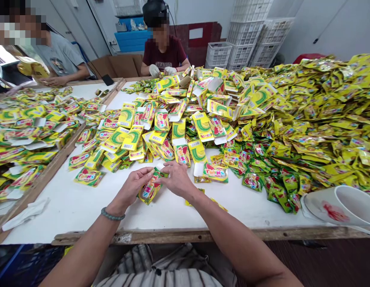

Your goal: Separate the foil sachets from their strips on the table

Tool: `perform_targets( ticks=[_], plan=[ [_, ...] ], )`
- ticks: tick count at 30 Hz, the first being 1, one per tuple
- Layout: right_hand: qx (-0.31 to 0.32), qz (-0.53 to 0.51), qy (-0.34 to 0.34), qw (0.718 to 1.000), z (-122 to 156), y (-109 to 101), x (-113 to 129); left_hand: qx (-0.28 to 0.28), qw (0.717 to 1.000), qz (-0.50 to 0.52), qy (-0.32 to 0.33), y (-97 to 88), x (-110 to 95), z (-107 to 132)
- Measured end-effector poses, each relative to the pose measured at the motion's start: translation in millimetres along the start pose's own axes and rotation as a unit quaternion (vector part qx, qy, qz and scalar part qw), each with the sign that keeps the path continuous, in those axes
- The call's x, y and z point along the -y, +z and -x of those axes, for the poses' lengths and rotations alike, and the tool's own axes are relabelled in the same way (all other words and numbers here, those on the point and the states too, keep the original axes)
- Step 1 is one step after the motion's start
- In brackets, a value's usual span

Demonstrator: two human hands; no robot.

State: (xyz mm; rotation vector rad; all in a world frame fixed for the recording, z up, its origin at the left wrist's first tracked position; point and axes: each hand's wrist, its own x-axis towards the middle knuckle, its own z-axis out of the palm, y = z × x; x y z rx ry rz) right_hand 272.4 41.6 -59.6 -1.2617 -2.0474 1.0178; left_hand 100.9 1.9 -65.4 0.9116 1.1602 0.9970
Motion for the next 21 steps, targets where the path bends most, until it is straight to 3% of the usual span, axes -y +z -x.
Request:
perform_targets(
  ticks=[5,7,11,14,19,21],
  plan=[
    [-0.072,-0.080,0.030,0.994,-5.4,-0.2,-9.4,0.008,0.994,-0.103,0.026,-1.1,-1.7,1.6],
    [-0.100,-0.066,0.036,0.992,-5.7,-1.2,-10.0,0.013,0.990,-0.140,0.020,-0.4,-0.1,2.3],
    [-0.109,0.004,0.019,0.994,-4.7,-1.3,-5.5,0.008,0.994,-0.109,0.018,4.0,2.3,4.2],
    [-0.065,0.041,0.017,0.997,-4.2,-0.7,-2.9,-0.001,0.996,-0.092,0.014,7.2,3.3,5.7],
    [0.073,0.062,-0.015,0.995,-2.6,-1.6,-2.6,-0.017,0.994,-0.103,-0.015,8.7,5.6,5.6],
    [0.084,0.043,-0.005,0.996,-1.5,-2.0,-0.8,-0.019,0.994,-0.103,-0.019,8.7,5.7,4.1]
  ],
)
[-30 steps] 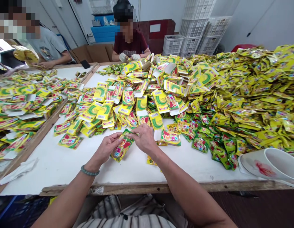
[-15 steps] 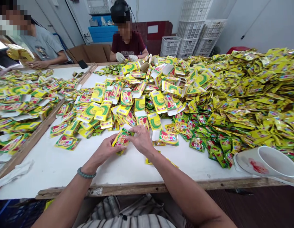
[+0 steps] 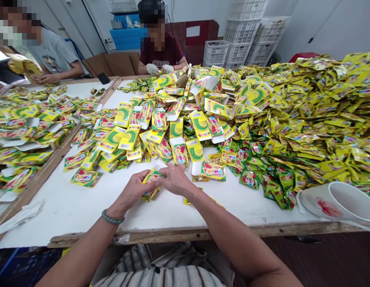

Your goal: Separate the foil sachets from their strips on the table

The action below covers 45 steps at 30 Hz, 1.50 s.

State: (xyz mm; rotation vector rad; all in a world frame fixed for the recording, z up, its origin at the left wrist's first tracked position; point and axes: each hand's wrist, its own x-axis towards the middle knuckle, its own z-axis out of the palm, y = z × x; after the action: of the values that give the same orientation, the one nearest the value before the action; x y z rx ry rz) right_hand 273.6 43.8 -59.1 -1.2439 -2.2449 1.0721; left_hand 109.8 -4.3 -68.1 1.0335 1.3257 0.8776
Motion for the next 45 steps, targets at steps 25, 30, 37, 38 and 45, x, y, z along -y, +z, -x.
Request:
perform_targets(
  ticks=[25,30,37,38,45],
  plan=[
    [-0.272,0.274,0.178,0.905,69,-129,-72,-0.041,0.994,-0.073,-0.064,-11.1,-5,-1],
    [-0.249,0.310,0.408,0.822,100,-137,-126,-0.043,0.983,-0.175,-0.044,-13.0,-2,-4],
    [-0.172,0.304,0.354,0.867,107,-85,-110,0.011,0.989,-0.129,-0.066,-14.8,4,-5],
    [-0.168,0.303,0.332,0.877,106,-77,-103,0.034,0.991,-0.108,-0.071,-13.8,4,-4],
    [-0.119,0.238,0.138,0.954,79,-21,-50,0.054,0.995,-0.018,-0.079,-15.2,-3,3]
  ],
)
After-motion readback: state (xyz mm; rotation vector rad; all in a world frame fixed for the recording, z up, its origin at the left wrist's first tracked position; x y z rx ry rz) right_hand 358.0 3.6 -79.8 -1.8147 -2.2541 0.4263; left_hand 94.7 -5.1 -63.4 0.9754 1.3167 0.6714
